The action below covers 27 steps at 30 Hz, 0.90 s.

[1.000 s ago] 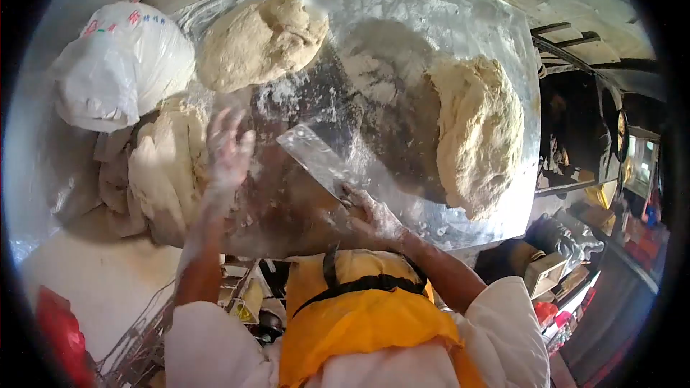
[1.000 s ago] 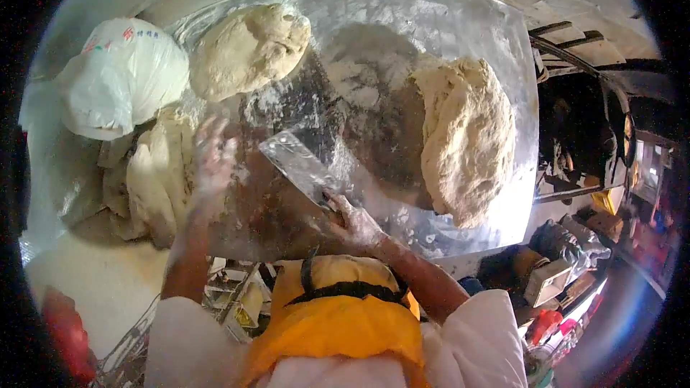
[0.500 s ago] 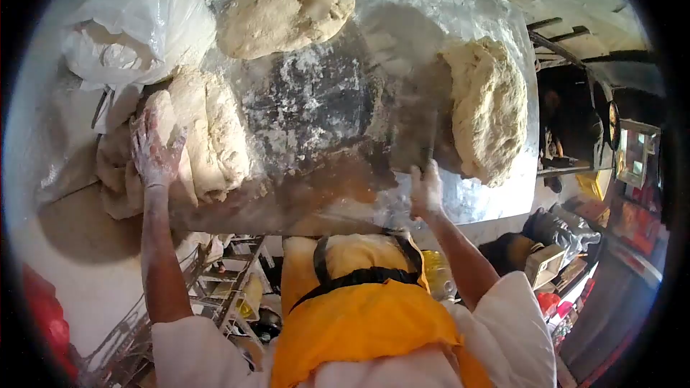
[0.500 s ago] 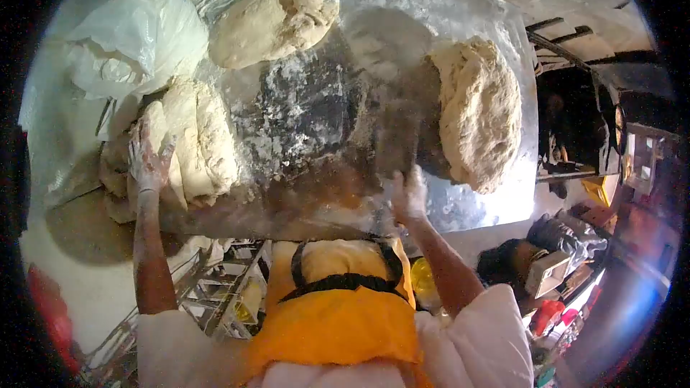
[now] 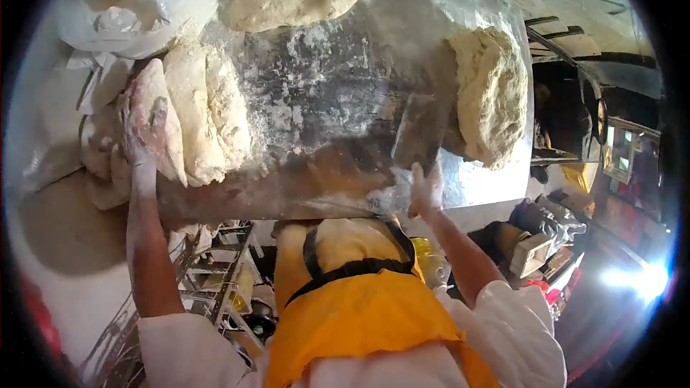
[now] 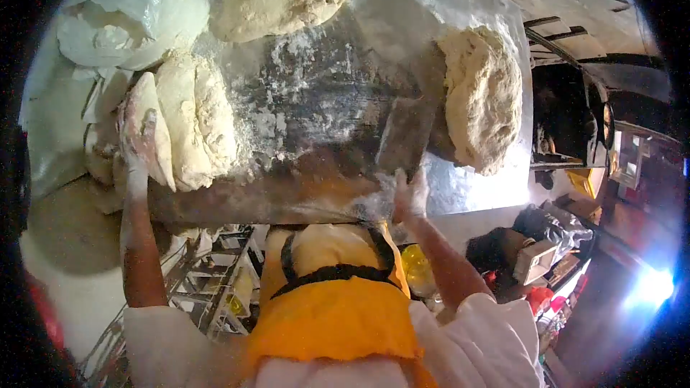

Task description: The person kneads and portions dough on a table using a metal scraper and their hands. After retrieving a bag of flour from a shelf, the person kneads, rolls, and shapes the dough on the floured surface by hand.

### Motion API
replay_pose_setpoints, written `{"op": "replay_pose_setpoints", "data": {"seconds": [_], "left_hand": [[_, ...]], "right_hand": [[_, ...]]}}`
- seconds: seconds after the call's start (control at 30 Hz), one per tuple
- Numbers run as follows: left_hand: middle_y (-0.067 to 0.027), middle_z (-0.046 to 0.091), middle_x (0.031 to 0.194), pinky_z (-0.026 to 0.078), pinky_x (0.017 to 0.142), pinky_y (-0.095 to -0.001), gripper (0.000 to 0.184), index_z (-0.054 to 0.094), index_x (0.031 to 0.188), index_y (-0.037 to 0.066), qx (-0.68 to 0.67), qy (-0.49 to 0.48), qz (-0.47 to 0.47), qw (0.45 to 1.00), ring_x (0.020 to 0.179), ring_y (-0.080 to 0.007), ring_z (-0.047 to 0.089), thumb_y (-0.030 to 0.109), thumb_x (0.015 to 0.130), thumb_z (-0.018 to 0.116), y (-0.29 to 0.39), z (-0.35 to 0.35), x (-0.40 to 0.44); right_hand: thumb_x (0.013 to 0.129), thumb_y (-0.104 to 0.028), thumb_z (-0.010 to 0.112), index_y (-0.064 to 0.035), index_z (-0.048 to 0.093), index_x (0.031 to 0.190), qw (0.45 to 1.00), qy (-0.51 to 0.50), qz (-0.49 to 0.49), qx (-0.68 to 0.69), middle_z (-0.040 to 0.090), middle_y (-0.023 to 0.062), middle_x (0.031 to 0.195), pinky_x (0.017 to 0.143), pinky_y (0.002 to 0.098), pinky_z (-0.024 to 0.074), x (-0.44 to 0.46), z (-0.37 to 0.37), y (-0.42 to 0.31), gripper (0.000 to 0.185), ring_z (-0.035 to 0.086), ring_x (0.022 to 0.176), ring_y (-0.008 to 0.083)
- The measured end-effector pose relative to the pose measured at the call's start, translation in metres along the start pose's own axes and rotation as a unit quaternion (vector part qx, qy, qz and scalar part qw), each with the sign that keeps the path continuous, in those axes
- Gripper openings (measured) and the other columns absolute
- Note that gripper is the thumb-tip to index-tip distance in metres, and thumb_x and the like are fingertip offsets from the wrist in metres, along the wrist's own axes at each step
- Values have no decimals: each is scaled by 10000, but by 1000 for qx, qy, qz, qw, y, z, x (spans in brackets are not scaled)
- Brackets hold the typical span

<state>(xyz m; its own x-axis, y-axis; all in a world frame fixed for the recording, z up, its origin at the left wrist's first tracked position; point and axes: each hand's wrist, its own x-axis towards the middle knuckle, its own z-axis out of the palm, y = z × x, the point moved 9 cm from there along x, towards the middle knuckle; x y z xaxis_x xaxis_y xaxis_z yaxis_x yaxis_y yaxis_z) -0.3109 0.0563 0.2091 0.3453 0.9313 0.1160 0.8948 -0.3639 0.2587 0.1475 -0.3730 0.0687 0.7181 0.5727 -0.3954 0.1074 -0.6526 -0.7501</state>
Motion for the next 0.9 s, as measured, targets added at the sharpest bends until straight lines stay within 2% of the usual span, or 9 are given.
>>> {"op": "replay_pose_setpoints", "data": {"seconds": [0.1,0.17,0.2,0.47,0.5,0.57,0.67,0.87,0.9], "left_hand": [[-194,431,1587,309,1217,-467,603,433,1538,63,4,37,28,999,1459,-394,388,355,1035,593,10,-11,5],[-206,447,1572,319,1203,-468,595,453,1524,46,7,39,12,999,1453,-397,393,376,1045,573,11,-8,0],[-218,462,1557,329,1190,-468,592,473,1510,29,10,45,-8,999,1447,-401,398,397,1054,553,9,-10,-2],[-199,465,1556,301,1219,-511,641,443,1529,49,97,88,50,990,1447,-420,392,416,1026,595,-10,2,-3],[-200,466,1556,304,1219,-507,648,444,1527,42,111,90,69,987,1446,-417,395,424,1026,592,-3,1,3],[-200,466,1555,310,1222,-488,662,443,1529,38,57,62,-13,996,1449,-397,399,442,1025,587,1,0,-3],[-192,465,1557,292,1233,-478,678,441,1538,63,126,78,-3,989,1460,-369,391,479,1019,573,9,-8,-3],[-162,444,1566,273,1234,-507,696,452,1536,93,127,123,43,983,1445,-379,391,482,982,614,-1,3,-3],[-168,451,1560,278,1233,-502,686,469,1528,113,127,131,21,983,1446,-376,391,488,972,618,-1,3,-3]], "right_hand": [[1010,-188,615,-29,457,1480,990,-133,37,-32,691,171,1233,976,410,539,-22,57,-28,521,663,1116,239],[996,-230,636,-38,474,1390,970,-214,3,-112,697,235,1117,905,491,541,-25,117,-57,467,684,1031,357],[958,-297,689,13,534,1334,967,-231,-36,-105,702,239,1088,904,437,531,-24,132,-74,511,681,997,309],[1022,-123,611,7,544,1285,991,-34,51,118,700,127,1129,808,346,584,-12,33,8,301,685,947,222],[1001,-233,644,-26,597,1330,979,-80,80,170,704,121,1235,964,405,523,-14,53,5,392,660,1109,232],[972,-217,668,-31,575,1353,981,-186,2,-57,695,185,1234,955,412,522,-22,99,-38,433,665,1116,255],[991,-318,607,-29,551,1311,922,-340,-55,-178,700,289,1050,897,489,538,-31,169,-106,434,680,1028,442],[1028,-311,489,-96,427,1514,765,-447,-246,-393,550,301,1411,1036,496,469,-81,139,-95,536,574,1276,408],[1019,-290,483,-102,396,1545,689,-484,-300,-449,511,301,1444,1064,504,445,-94,140,-81,566,543,1309,405]]}}
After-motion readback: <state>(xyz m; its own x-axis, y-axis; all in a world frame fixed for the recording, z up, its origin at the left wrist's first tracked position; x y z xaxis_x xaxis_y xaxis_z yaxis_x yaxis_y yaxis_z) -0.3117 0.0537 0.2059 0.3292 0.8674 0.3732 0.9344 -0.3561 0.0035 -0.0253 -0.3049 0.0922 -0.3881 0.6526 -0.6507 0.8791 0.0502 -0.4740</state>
